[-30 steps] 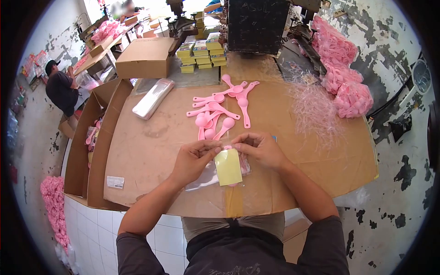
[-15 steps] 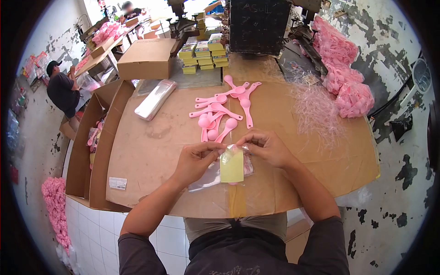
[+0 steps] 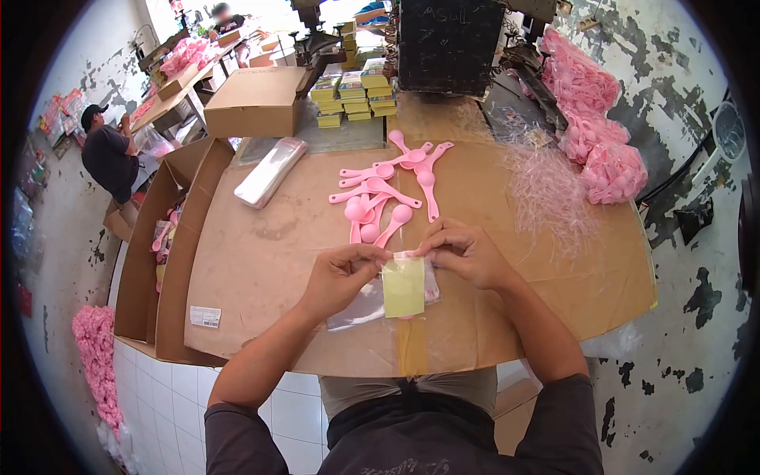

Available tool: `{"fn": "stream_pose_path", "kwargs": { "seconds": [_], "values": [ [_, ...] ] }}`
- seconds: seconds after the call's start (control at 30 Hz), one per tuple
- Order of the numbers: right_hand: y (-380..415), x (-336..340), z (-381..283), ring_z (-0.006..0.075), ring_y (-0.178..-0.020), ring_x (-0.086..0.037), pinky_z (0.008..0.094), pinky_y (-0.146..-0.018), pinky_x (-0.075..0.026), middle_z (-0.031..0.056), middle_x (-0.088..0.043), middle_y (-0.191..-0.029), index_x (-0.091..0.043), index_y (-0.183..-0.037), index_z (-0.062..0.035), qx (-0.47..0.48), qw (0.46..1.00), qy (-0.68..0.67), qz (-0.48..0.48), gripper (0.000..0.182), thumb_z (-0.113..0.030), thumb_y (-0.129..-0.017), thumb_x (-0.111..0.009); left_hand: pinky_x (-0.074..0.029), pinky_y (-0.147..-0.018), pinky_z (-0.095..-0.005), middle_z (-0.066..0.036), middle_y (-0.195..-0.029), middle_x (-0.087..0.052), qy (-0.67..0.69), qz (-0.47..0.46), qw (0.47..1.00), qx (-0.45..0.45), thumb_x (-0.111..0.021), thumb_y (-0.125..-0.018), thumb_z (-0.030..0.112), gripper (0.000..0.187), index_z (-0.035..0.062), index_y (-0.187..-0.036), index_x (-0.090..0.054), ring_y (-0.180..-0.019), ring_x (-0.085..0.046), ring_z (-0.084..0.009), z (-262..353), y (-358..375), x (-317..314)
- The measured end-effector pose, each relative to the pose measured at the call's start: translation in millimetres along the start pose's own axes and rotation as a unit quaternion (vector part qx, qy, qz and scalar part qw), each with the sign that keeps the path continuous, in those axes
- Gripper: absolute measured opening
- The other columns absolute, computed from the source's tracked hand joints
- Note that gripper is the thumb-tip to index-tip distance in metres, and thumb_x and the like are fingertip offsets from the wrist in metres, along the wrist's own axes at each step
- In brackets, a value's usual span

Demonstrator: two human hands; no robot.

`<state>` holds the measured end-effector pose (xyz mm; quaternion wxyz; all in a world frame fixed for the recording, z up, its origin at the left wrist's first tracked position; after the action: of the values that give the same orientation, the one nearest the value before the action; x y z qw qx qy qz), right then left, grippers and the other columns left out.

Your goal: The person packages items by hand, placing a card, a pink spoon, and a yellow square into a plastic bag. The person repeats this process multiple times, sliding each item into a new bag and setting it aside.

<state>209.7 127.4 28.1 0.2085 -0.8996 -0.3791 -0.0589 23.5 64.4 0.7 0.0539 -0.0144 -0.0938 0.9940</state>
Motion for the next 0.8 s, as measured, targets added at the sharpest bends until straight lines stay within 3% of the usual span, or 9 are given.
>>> {"fn": "stream_pose_path", "kwargs": {
  "seconds": [0.17,0.3,0.4,0.6,0.7,0.8],
  "values": [
    [0,-1,-8,0.0131,-0.094,-0.060,0.0275,-0.078,-0.048,0.0039,-0.065,-0.104,-0.078,-0.108,-0.0040,-0.019,1.000,0.006,0.006,0.017,-0.006,-0.092,-0.073,-0.059,-0.081,-0.0272,-0.008,-0.108,-0.075,0.066,0.008,0.997,0.036,-0.067,-0.101,0.008,0.019,-0.0033,-0.115,-0.071,-0.094,-0.070,-0.0117,-1,1,2],
    [0,-3,-2,0.0130,-0.093,-0.061,0.0275,-0.078,-0.048,0.0041,-0.065,-0.105,-0.079,-0.105,-0.0049,-0.048,0.999,-0.019,0.011,0.015,-0.006,-0.091,-0.075,-0.059,-0.081,-0.0260,-0.010,-0.109,-0.075,0.035,0.011,0.998,0.059,-0.067,-0.101,0.007,0.019,-0.0044,-0.115,-0.070,-0.094,-0.071,-0.0115,-6,-1,0],
    [-1,-4,1,0.0122,-0.095,-0.061,0.0273,-0.081,-0.050,0.0033,-0.065,-0.107,-0.077,-0.110,-0.0035,-0.043,0.999,0.003,-0.013,0.019,-0.008,-0.091,-0.076,-0.059,-0.080,-0.0250,-0.010,-0.109,-0.075,0.045,0.004,0.996,0.072,-0.066,-0.101,0.006,0.020,-0.0046,-0.118,-0.068,-0.095,-0.071,-0.0110,-10,-2,-2],
    [0,-11,4,0.0109,-0.103,-0.062,0.0269,-0.087,-0.052,0.0044,-0.067,-0.111,-0.065,-0.129,0.0008,-0.089,0.984,-0.152,0.016,0.035,-0.007,-0.095,-0.073,-0.059,-0.080,-0.0246,-0.010,-0.112,-0.074,0.052,0.012,0.997,0.057,-0.066,-0.101,0.004,0.023,-0.0044,-0.122,-0.066,-0.096,-0.070,-0.0102,-5,-1,0],
    [3,-28,-15,0.0103,-0.101,-0.064,0.0268,-0.085,-0.053,0.0053,-0.068,-0.110,-0.064,-0.129,0.0012,-0.118,0.987,-0.090,-0.067,0.034,-0.004,-0.096,-0.071,-0.058,-0.080,-0.0246,-0.010,-0.112,-0.074,0.044,0.025,0.998,0.046,-0.066,-0.101,0.005,0.025,-0.0045,-0.123,-0.065,-0.095,-0.070,-0.0099,2,-1,3],
    [2,-30,0,0.0117,-0.095,-0.066,0.0286,-0.084,-0.053,0.0038,-0.070,-0.104,-0.063,-0.127,0.0026,-0.134,0.985,-0.079,-0.077,0.033,-0.003,-0.096,-0.071,-0.058,-0.079,-0.0247,-0.009,-0.108,-0.074,0.065,0.034,0.997,0.025,-0.068,-0.100,0.007,0.026,-0.0044,-0.122,-0.064,-0.094,-0.070,-0.0100,11,-2,3]
  ]
}}
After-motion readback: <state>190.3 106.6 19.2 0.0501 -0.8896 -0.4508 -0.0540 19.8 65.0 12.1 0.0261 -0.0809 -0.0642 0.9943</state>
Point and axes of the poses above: each hand's wrist, its own y-axis away from the middle knuckle, its own x-axis out of the back of the hand, z = x × y, the point moved 9 cm from there along -y, towards the middle knuckle
